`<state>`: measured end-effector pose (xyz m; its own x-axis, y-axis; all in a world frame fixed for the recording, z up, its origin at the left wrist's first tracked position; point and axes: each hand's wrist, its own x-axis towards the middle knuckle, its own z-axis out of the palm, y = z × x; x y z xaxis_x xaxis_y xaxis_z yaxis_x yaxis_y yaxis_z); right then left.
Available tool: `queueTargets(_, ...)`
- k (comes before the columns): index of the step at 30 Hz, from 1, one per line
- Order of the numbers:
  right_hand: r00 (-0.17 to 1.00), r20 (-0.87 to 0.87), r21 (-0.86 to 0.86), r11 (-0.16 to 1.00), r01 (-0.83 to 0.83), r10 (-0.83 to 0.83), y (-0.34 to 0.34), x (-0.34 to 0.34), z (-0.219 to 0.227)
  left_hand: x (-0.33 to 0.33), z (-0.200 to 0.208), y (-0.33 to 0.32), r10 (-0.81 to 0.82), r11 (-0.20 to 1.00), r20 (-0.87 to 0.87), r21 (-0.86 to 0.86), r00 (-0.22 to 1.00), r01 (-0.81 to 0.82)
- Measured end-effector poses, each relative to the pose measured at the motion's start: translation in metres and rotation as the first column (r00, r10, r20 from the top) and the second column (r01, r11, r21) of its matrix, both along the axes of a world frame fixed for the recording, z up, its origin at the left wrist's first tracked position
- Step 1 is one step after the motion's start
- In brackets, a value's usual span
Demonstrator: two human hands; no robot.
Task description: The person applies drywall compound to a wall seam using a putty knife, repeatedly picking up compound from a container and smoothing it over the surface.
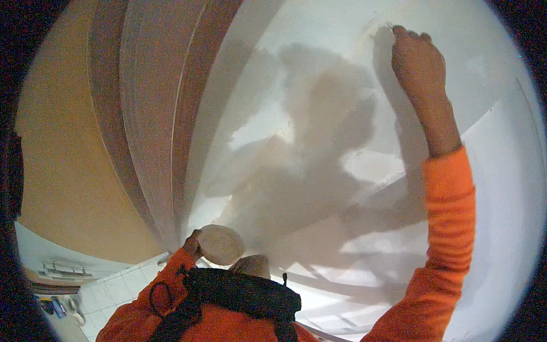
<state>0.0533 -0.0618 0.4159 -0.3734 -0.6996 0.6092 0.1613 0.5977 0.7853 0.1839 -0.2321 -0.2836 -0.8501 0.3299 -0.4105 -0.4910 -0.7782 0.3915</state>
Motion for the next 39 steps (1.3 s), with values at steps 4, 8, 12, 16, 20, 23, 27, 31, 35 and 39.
queueTargets(4,0.994,0.094,0.019,0.999,0.047,-0.049,0.006,-0.038,-0.049,0.000,0.003,0.000,0.018,0.999,0.029,-0.041,0.999,-0.017)
queueTargets(8,0.932,0.279,0.174,0.967,0.187,-0.230,-0.002,-0.042,-0.207,0.011,-0.010,-0.014,0.098,0.993,0.082,-0.079,0.992,-0.092)
queueTargets(12,0.824,0.544,0.158,0.983,0.088,-0.161,0.012,-0.014,-0.370,0.016,-0.013,-0.025,0.158,0.985,0.053,-0.081,0.986,-0.153)
queueTargets(16,0.364,0.928,-0.018,0.966,0.258,-0.079,-0.001,-0.009,-0.396,0.024,-0.014,-0.043,0.199,0.978,0.062,-0.078,0.978,-0.194)
queueTargets(20,-0.243,0.283,-0.667,0.372,0.645,0.928,0.031,-0.006,-0.329,0.028,-0.028,-0.048,0.248,0.959,0.092,-0.162,0.964,-0.231)
queueTargets(23,-0.094,0.126,-0.680,0.155,0.716,0.988,0.026,0.021,-0.284,0.026,-0.018,-0.046,0.285,0.958,0.056,-0.051,0.957,-0.282)
queueTargets(27,0.113,0.586,-0.732,0.465,0.498,0.802,0.036,0.018,-0.261,0.025,-0.022,-0.037,0.252,0.967,0.021,-0.033,0.967,-0.252)
queueTargets(31,0.592,0.775,-0.089,0.965,-0.245,0.222,0.031,0.017,-0.236,0.020,-0.044,-0.027,0.204,0.978,0.027,-0.036,0.979,-0.203)
queueTargets(35,0.787,0.613,0.379,0.851,-0.364,0.064,0.053,-0.028,-0.216,0.017,-0.053,-0.020,0.173,0.985,0.032,-0.019,0.984,-0.172)
queueTargets(39,0.819,0.573,0.480,0.809,-0.339,0.003,0.058,-0.067,-0.214,0.014,-0.064,-0.016,0.180,0.984,0.025,0.011,0.983,-0.180)
